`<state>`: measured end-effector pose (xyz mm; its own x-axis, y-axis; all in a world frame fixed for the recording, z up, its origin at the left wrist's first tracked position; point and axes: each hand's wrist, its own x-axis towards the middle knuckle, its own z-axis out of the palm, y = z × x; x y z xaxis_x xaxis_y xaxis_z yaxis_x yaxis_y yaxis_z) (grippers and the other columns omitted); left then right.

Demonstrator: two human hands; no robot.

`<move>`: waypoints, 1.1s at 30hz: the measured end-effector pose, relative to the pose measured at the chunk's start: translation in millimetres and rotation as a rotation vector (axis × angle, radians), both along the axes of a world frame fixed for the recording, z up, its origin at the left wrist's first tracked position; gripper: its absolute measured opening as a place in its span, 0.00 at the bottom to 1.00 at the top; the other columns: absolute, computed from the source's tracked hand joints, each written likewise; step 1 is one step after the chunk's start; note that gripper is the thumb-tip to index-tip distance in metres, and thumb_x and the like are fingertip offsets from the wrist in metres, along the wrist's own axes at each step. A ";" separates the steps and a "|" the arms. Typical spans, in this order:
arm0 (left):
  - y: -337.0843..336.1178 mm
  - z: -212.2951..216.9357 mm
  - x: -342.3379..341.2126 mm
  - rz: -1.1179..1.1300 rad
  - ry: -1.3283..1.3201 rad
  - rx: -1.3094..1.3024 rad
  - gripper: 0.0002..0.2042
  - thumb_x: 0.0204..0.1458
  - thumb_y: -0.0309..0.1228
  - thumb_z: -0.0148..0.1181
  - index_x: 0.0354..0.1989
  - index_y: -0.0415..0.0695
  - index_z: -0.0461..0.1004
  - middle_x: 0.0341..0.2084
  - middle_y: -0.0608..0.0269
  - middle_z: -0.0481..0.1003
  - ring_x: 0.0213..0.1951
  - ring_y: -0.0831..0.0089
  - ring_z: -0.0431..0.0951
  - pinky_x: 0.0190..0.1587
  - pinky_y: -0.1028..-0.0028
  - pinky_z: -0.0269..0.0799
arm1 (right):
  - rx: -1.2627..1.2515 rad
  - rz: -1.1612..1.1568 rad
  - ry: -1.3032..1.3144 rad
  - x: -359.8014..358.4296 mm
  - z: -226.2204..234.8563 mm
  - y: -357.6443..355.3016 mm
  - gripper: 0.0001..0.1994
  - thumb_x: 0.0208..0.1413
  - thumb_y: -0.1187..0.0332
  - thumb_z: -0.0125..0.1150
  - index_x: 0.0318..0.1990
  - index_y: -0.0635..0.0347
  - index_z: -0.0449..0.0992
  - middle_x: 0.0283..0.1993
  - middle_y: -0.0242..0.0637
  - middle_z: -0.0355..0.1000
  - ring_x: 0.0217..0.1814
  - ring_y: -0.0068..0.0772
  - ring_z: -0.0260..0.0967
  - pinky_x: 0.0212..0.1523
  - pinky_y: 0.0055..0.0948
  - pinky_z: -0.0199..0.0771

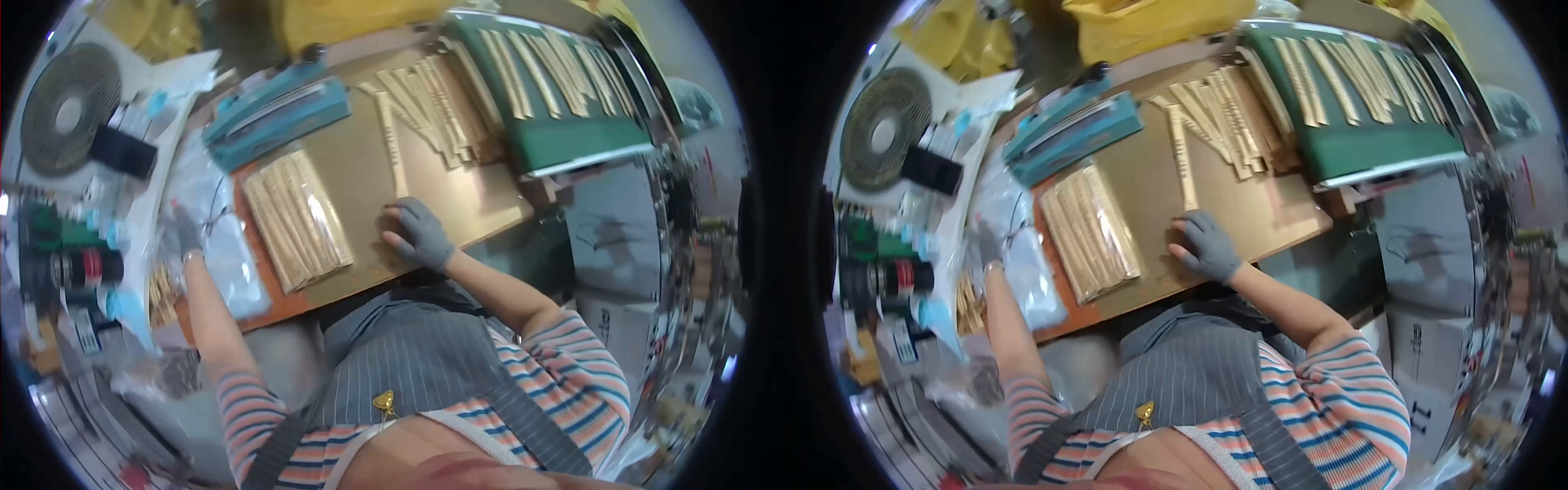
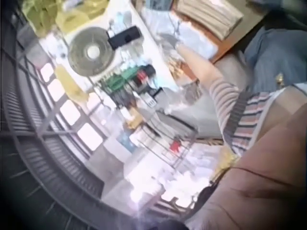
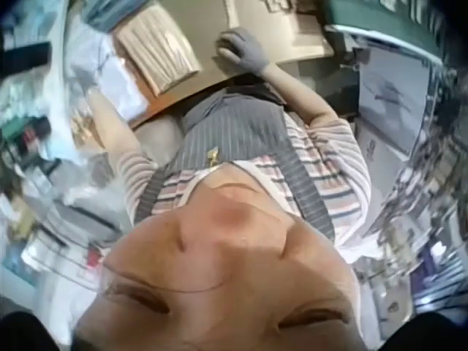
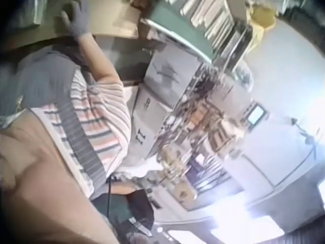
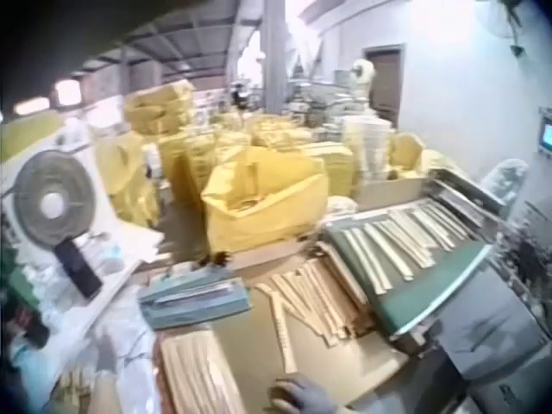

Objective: Bundling incense sticks, placing them into plastic sleeves, and sealing the packages using a heat sealer.

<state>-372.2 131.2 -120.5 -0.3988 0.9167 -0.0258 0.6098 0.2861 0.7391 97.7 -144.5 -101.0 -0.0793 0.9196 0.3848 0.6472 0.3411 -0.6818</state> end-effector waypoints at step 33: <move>-147.2 8.8 426.3 -0.921 0.154 0.385 0.30 0.55 0.49 0.47 0.51 0.30 0.65 0.40 0.36 0.72 0.40 0.45 0.73 0.43 0.60 0.67 | 0.154 -0.477 -0.313 86.7 -47.6 -98.2 0.24 0.50 0.54 0.53 0.49 0.63 0.66 0.57 0.52 0.61 0.60 0.53 0.57 0.61 0.49 0.55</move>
<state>54.1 -15.9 -111.6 0.4947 0.8045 0.3286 0.5695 -0.5857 0.5767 184.4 -242.7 -148.6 0.1981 0.8171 0.5414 0.9159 0.0425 -0.3992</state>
